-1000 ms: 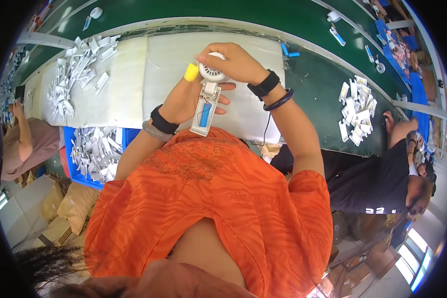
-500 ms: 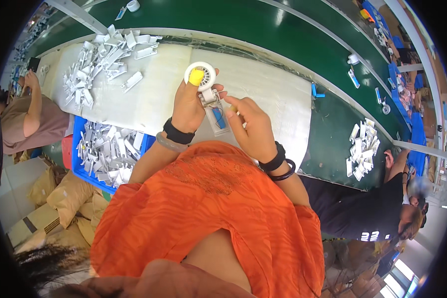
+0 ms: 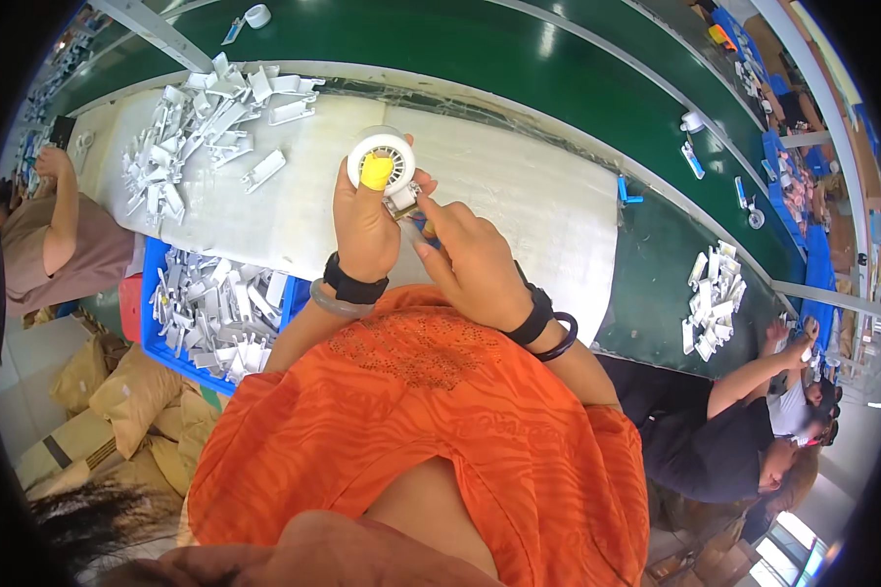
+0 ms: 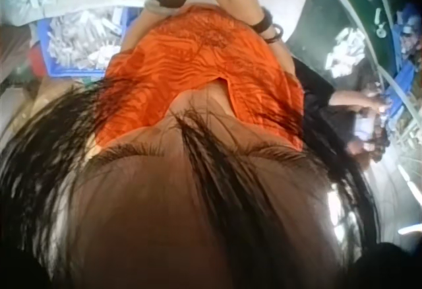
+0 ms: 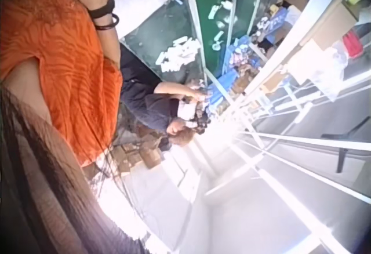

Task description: Assembling small white plastic components by snapping pieces together on a factory assembly line.

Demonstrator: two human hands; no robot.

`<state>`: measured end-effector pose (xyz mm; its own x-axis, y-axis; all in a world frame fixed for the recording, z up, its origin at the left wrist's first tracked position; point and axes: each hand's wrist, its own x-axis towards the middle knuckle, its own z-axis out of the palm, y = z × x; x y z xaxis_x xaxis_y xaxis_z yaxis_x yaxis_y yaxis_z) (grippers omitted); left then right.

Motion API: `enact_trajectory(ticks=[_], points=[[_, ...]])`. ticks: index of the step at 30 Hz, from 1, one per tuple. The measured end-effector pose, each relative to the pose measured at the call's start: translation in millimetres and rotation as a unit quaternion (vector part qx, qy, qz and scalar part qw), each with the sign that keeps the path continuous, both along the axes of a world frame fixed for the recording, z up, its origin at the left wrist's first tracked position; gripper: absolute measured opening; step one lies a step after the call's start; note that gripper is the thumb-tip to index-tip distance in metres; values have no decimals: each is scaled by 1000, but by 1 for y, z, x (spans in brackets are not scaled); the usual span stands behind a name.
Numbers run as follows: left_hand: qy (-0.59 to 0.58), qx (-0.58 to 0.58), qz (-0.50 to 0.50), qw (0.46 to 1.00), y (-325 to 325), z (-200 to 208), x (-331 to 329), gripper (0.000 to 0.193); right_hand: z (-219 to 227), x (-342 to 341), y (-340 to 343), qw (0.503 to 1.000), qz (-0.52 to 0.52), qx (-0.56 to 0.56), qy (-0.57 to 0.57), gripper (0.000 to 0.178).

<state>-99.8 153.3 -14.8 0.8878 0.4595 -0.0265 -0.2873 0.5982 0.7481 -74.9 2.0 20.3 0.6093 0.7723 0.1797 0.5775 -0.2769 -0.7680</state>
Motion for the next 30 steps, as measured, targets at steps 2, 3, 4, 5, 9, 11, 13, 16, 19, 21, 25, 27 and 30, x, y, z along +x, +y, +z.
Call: enact_trajectory(ticks=[2, 3, 4, 5, 9, 11, 13, 16, 19, 21, 25, 27, 30], points=[[1, 19, 13, 1000, 0, 3, -2, 31, 1, -1, 2, 1000, 0, -16, -4, 53], [2, 20, 13, 1000, 0, 4, -3, 31, 0, -1, 2, 1000, 0, -14, -4, 53], [2, 35, 20, 999, 0, 4, -4, 31, 0, 0, 2, 999, 4, 2, 37, 52], [2, 48, 26, 998, -1, 4, -5, 30, -1, 0, 1, 997, 8, 18, 77, 51], [-15, 74, 55, 996, -1, 8, -9, 30, -7, 1, 3, 988, 32, 62, 137, 54], [5, 115, 74, 991, -3, 12, -12, 31, -7, -1, 2, 962, 31, 58, 266, 58], [-4, 121, 83, 989, -2, 10, -13, 31, -12, -2, 2, 951, 44, 84, 296, 57], [-4, 132, 94, 987, 0, 8, -14, 31, -4, -3, 4, 929, 56, 102, 352, 55], [2, 113, 65, 992, 9, 6, -16, 32, -3, 2, 5, 914, 61, 91, 391, 52], [-7, 92, 44, 995, 13, 5, -19, 33, -2, 8, 6, 909, 77, 86, 400, 50], [-13, -7, 84, 996, 24, -4, -21, 35, -8, 35, 11, 911, -5, 131, 392, 40], [-8, -39, 101, 994, 32, -9, -29, 35, -18, 48, 18, 933, -67, 121, 332, 30], [27, -59, 135, 989, 50, -19, -44, 34, -42, 67, 34, 948, -34, 23, 316, 29]])
